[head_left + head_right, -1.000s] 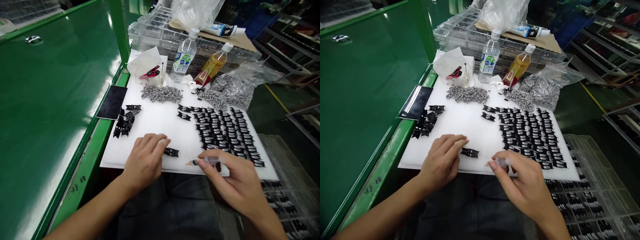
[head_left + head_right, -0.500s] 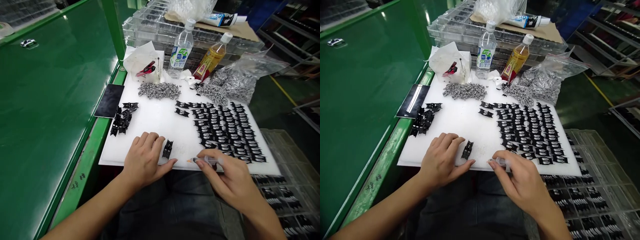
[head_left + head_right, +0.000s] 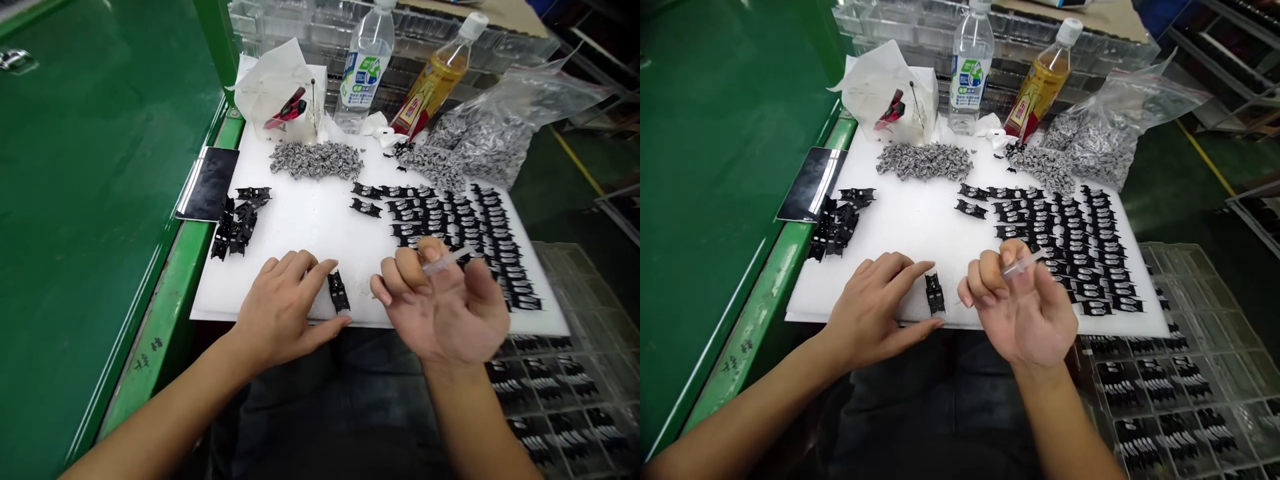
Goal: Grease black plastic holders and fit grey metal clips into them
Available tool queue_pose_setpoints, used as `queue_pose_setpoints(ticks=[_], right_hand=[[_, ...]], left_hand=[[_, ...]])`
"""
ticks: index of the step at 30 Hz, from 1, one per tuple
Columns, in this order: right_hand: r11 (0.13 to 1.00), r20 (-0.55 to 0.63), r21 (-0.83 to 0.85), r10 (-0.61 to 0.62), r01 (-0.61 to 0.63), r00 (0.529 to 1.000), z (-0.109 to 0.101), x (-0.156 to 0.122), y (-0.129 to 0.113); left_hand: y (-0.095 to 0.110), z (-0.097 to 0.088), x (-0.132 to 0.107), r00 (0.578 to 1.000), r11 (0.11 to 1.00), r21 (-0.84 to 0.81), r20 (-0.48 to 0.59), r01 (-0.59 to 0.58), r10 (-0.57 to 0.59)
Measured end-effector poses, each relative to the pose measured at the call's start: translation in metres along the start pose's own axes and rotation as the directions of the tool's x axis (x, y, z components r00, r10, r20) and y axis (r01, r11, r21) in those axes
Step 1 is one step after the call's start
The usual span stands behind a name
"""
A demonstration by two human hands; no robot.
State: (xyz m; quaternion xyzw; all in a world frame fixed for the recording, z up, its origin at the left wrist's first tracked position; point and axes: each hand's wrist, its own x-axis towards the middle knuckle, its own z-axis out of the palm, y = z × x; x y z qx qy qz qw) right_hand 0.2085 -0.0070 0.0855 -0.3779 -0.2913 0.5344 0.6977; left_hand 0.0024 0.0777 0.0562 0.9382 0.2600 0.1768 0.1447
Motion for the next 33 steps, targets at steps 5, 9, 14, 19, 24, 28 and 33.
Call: queue_pose_setpoints(ticks=[5, 9, 14, 19, 24, 28, 33], right_hand=[[0.979, 0.014, 0.2, 0.022, -0.025, 1.0, 0.007, 0.015, 0.018], [0.978, 0.064, 0.207, -0.025, 0.011, 0.998, 0.008, 0.02, 0.028], [0.988, 0.082, 0.145, -0.068, 0.056, 0.994, 0.011, 0.019, 0.031], [0.99, 0.099, 0.119, -0.089, 0.077, 0.991, 0.011, 0.019, 0.033], [0.992, 0.114, 0.101, -0.092, 0.08, 0.989, 0.011, 0.019, 0.035], [0.992, 0.12, 0.095, -0.094, 0.082, 0.988, 0.012, 0.019, 0.034], [0.992, 0.128, 0.097, -0.093, 0.081, 0.987, 0.011, 0.018, 0.034]], left_hand=[[0.0, 0.0, 0.0, 1.0, 0.999, 0.038, -0.001, 0.002, -0.002], [0.0, 0.0, 0.0, 1.0, 0.999, 0.035, -0.021, -0.008, 0.009], [-0.001, 0.001, 0.001, 1.0, 0.999, 0.049, -0.017, -0.015, 0.016], [-0.001, 0.001, 0.002, 1.0, 0.998, 0.062, -0.016, -0.018, 0.019], [0.0, 0.001, 0.002, 1.0, 0.997, 0.077, -0.009, -0.02, 0.021], [0.001, 0.001, 0.002, 1.0, 0.996, 0.084, -0.001, -0.021, 0.021], [0.001, 0.001, 0.002, 1.0, 0.996, 0.089, -0.004, -0.017, 0.017]])
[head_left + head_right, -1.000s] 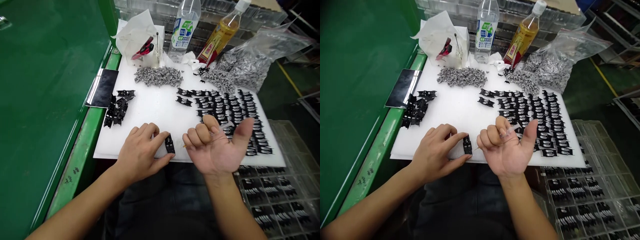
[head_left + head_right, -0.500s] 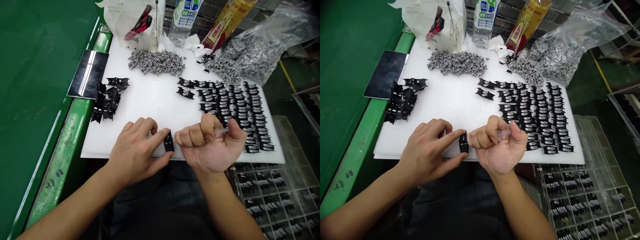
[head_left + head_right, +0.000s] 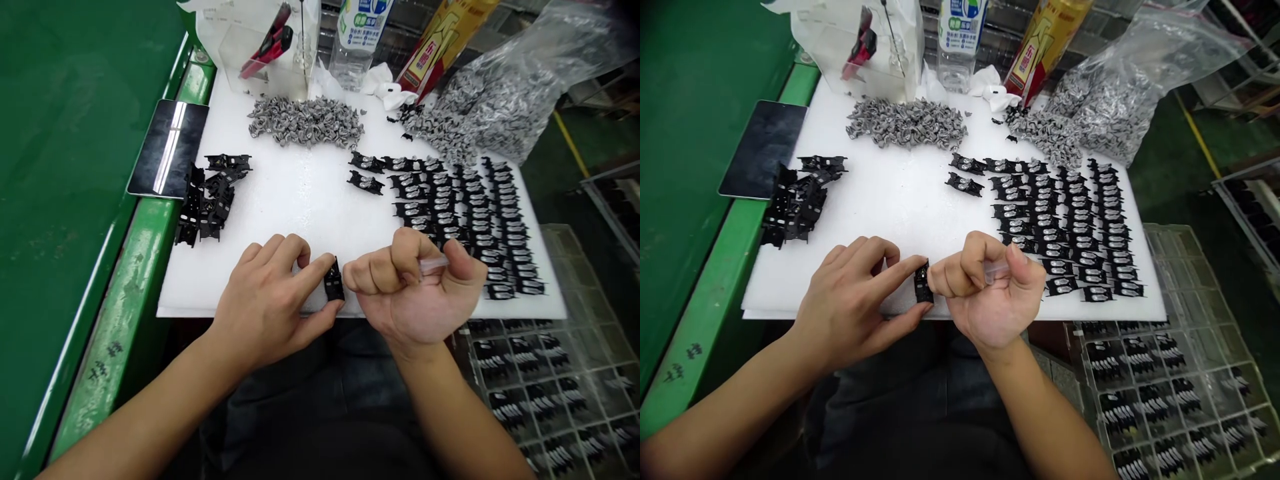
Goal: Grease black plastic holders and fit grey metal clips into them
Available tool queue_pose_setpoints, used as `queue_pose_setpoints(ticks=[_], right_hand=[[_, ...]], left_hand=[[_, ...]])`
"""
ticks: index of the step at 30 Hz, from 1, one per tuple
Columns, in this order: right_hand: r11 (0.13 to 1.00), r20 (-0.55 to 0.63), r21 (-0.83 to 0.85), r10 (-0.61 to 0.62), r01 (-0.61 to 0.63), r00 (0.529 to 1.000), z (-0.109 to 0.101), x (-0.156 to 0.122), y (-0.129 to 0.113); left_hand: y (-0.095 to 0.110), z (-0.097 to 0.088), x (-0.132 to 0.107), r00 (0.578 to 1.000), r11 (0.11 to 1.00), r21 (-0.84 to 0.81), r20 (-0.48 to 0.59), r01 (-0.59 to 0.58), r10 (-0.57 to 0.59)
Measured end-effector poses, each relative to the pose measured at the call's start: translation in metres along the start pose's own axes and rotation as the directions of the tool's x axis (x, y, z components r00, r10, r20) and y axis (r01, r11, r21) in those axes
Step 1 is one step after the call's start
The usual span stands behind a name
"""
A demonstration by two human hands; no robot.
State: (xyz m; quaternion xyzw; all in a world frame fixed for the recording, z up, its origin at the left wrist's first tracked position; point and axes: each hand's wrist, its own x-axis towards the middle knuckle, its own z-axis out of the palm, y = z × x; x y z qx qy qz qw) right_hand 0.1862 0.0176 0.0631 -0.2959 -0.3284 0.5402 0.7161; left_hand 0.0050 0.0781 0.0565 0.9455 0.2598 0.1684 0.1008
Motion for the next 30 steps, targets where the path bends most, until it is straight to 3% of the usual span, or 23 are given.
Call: queue_pose_setpoints(ticks=[30], right_hand=[[0.999, -0.047, -0.012, -0.045, 0.044, 0.998, -0.0008, -0.0046, 0.0008]], left_hand=[[0.0029, 0.0008, 0.0003, 1.0, 0.999, 0.043, 0.005, 0.001, -0.002]])
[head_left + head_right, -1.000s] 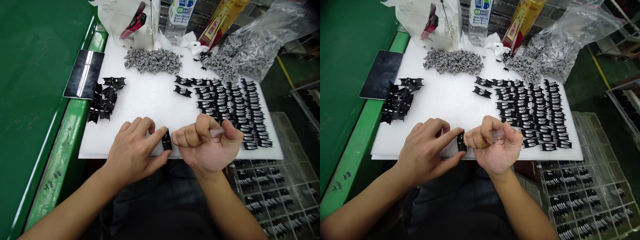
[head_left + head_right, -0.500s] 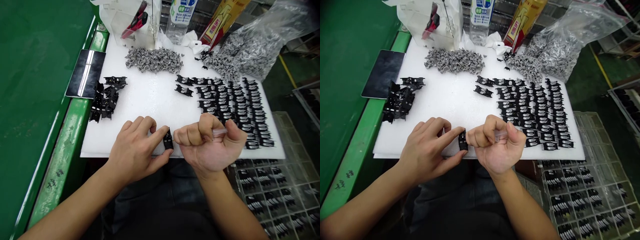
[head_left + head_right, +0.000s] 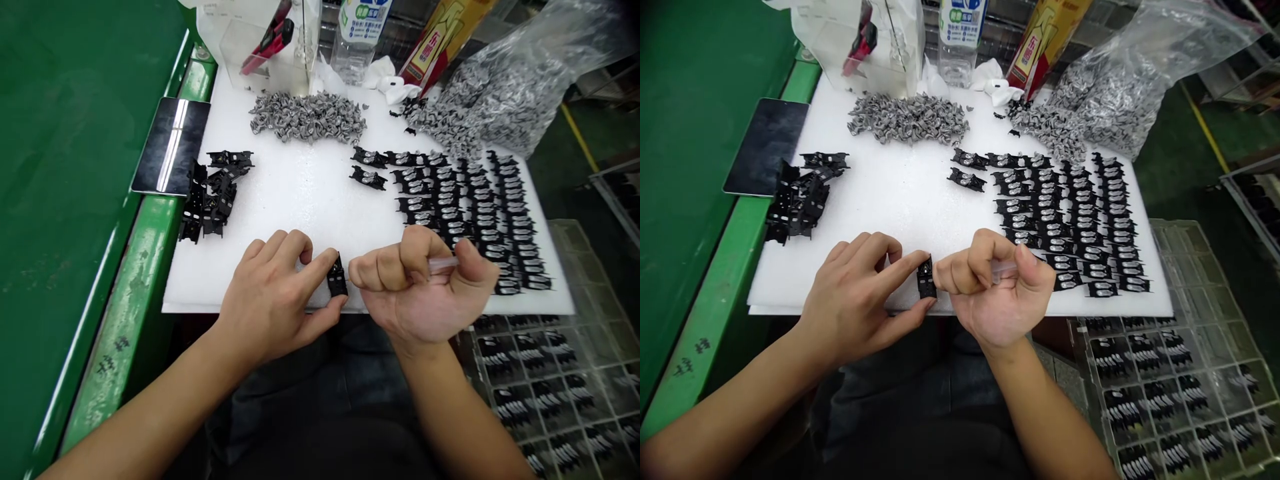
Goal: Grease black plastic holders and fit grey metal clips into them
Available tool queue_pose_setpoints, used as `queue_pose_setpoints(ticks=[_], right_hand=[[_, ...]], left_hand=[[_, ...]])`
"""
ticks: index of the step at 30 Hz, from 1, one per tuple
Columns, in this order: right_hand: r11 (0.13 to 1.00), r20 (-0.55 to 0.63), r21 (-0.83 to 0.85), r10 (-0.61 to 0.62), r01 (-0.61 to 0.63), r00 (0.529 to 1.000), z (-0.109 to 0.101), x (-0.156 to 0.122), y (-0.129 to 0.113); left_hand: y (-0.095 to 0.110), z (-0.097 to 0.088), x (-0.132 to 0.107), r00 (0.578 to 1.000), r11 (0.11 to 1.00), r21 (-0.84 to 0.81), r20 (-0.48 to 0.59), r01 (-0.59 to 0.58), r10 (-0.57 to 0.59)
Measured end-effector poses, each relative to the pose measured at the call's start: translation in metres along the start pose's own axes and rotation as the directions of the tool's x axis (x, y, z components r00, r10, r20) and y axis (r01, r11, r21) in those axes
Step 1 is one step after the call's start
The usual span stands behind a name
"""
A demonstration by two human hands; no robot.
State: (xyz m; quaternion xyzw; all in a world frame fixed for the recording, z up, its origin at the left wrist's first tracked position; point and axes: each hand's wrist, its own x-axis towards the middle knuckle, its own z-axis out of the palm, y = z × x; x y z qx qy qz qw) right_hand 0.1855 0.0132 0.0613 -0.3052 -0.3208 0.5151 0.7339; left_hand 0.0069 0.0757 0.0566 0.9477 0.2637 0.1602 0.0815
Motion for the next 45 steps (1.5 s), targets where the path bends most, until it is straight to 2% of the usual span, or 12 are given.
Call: queue_pose_setpoints(ticks=[9, 13, 18, 20, 29, 34, 45], right_hand=[[0.999, 0.021, -0.014, -0.035, 0.036, 0.999, 0.0, -0.0034, 0.0005], [0.995, 0.048, -0.101, -0.001, 0.006, 0.999, 0.005, -0.0039, 0.0009], [0.998, -0.082, -0.027, -0.061, 0.059, 0.995, 0.0057, -0.0027, 0.0001], [0.997, -0.099, -0.007, -0.072, 0.072, 0.992, 0.005, -0.0024, 0.0003], [0.997, -0.071, -0.052, -0.064, 0.06, 0.995, 0.0063, -0.0042, 0.001], [0.996, -0.036, -0.023, -0.083, 0.082, 0.996, 0.0046, -0.0046, 0.0016], [0.995, -0.067, -0.047, -0.093, 0.09, 0.993, 0.0062, -0.0064, 0.0017]], left_hand=[[-0.0001, -0.0007, 0.0008, 1.0, 1.0, -0.004, 0.001, 0.001, -0.001], [0.0002, 0.0006, 0.0001, 1.0, 1.0, -0.001, -0.008, 0.005, -0.005], [0.0003, 0.0017, -0.001, 1.0, 1.0, 0.003, -0.019, 0.009, -0.009], [0.0005, 0.0016, -0.0009, 1.0, 1.0, 0.002, -0.025, 0.011, -0.011], [0.0018, 0.0014, 0.0001, 1.0, 1.0, 0.021, -0.024, 0.009, -0.009], [0.0021, 0.0021, -0.0003, 1.0, 1.0, 0.025, -0.026, 0.009, -0.009], [0.0018, 0.0019, 0.0003, 1.0, 1.0, 0.029, -0.015, 0.008, -0.008]])
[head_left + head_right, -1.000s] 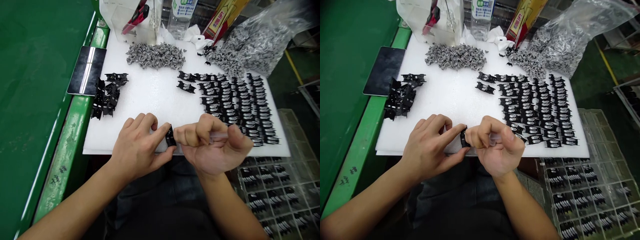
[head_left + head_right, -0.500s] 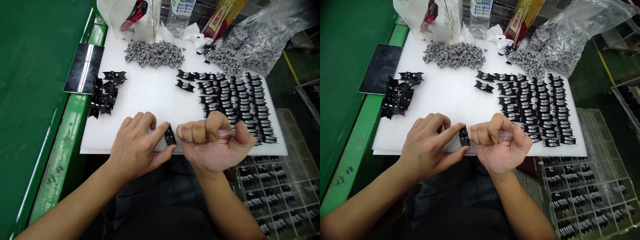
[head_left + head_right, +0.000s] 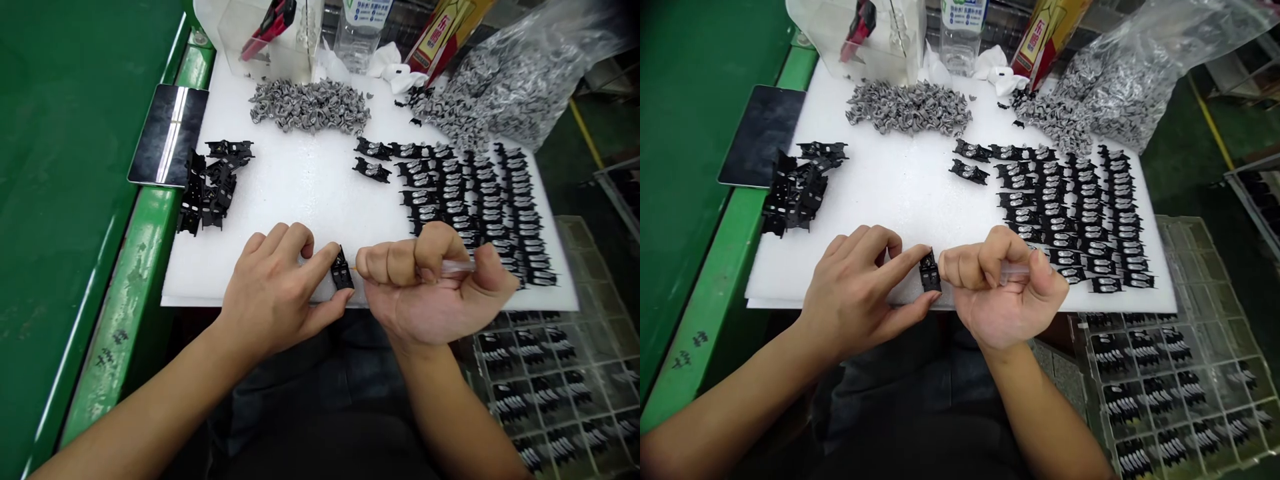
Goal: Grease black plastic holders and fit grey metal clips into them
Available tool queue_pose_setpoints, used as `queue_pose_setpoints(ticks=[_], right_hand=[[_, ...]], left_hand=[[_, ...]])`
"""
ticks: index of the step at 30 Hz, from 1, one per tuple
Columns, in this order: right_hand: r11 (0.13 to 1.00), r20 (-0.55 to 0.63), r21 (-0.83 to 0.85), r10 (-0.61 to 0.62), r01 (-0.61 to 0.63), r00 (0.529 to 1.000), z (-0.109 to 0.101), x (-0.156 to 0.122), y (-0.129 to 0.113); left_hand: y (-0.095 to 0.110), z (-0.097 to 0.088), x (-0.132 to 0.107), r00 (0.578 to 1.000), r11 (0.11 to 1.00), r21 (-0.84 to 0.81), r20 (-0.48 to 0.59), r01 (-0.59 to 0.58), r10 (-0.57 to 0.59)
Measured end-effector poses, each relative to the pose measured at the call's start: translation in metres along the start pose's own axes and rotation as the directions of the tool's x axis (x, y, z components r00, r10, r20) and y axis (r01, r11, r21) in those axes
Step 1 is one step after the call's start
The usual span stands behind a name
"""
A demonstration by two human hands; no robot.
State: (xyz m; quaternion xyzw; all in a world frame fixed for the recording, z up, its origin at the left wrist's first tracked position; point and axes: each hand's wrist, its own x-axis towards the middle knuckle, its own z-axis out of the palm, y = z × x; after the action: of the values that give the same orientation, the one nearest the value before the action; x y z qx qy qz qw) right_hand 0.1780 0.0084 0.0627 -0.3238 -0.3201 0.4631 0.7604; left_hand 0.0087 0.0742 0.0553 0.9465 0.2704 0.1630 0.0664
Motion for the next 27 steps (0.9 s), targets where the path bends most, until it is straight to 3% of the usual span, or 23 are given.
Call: queue_pose_setpoints(ticks=[8, 14, 27], right_hand=[[0.998, 0.058, 0.046, 0.039, -0.042, 0.998, -0.0006, 0.0034, -0.0027], [0.996, 0.187, 0.059, 0.051, -0.063, 0.981, -0.0027, 0.0089, 0.0027], [0.996, 0.253, 0.061, 0.048, -0.066, 0.966, -0.0054, 0.008, 0.0038]], left_hand=[[-0.001, 0.0006, 0.0, 1.0, 1.0, -0.016, -0.013, -0.005, 0.005], [-0.0008, 0.0018, -0.0011, 1.0, 1.0, -0.008, -0.031, -0.005, 0.005], [-0.0013, 0.0021, -0.0005, 1.0, 1.0, 0.002, -0.029, -0.013, 0.013]])
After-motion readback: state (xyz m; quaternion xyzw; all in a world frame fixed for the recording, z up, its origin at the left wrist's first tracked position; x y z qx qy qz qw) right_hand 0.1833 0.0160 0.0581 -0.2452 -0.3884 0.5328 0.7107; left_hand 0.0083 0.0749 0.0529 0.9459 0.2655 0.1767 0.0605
